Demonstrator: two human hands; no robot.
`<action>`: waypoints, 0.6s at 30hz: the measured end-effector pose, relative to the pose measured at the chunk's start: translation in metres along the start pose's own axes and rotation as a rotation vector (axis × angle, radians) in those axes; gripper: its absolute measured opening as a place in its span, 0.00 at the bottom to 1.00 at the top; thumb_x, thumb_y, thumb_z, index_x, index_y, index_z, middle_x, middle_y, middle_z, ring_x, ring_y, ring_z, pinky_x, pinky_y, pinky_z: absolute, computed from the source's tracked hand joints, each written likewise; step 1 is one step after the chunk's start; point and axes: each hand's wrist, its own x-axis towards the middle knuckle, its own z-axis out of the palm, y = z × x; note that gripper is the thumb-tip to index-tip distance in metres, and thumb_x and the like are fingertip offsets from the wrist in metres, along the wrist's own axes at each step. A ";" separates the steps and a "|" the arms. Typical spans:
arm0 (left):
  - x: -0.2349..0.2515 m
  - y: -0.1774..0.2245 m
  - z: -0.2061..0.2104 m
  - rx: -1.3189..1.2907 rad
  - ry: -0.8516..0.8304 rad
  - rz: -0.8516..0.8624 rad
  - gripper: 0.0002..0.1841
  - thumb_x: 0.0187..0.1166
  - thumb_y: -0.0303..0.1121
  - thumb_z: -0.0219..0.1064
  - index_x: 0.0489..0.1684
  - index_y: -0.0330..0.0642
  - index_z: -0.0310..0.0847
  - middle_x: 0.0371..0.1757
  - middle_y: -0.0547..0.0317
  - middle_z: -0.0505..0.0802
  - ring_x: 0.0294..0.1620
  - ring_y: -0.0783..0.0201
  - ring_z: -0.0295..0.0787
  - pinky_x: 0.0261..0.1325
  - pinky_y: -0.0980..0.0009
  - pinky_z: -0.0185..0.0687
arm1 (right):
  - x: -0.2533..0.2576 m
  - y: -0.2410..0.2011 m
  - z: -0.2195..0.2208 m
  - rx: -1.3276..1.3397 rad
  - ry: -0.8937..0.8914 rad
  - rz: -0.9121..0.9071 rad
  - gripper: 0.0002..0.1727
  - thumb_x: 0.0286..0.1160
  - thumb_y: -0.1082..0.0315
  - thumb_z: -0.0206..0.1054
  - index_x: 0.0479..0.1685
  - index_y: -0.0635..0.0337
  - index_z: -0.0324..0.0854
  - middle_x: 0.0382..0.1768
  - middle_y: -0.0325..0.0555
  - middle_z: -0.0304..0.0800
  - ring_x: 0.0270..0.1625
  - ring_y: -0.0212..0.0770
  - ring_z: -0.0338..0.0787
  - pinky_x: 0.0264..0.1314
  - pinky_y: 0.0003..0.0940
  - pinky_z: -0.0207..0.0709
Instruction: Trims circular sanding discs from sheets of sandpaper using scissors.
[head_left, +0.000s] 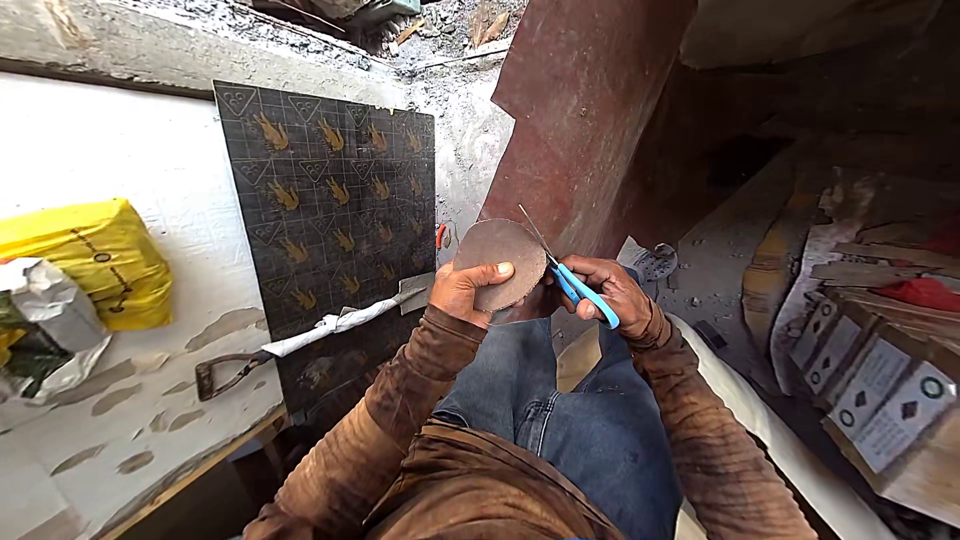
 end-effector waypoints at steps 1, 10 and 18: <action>0.001 -0.001 0.000 -0.008 0.005 -0.006 0.14 0.68 0.10 0.63 0.51 0.25 0.73 0.33 0.35 0.91 0.26 0.48 0.92 0.23 0.59 0.91 | -0.002 0.002 0.001 -0.003 0.027 0.000 0.35 0.69 0.35 0.73 0.53 0.62 0.86 0.27 0.29 0.85 0.27 0.20 0.79 0.30 0.18 0.73; 0.000 -0.003 0.002 -0.027 -0.016 -0.078 0.15 0.68 0.11 0.65 0.52 0.24 0.74 0.34 0.35 0.92 0.27 0.49 0.92 0.27 0.59 0.92 | -0.003 -0.006 0.002 0.025 -0.001 0.036 0.39 0.69 0.30 0.69 0.54 0.61 0.84 0.30 0.33 0.87 0.32 0.26 0.84 0.37 0.24 0.80; -0.003 0.005 0.004 -0.051 -0.020 -0.126 0.11 0.69 0.12 0.62 0.48 0.25 0.74 0.31 0.37 0.92 0.23 0.52 0.92 0.23 0.62 0.90 | 0.009 -0.015 -0.006 0.028 -0.029 0.042 0.36 0.70 0.32 0.70 0.50 0.60 0.86 0.28 0.31 0.87 0.29 0.24 0.83 0.34 0.23 0.79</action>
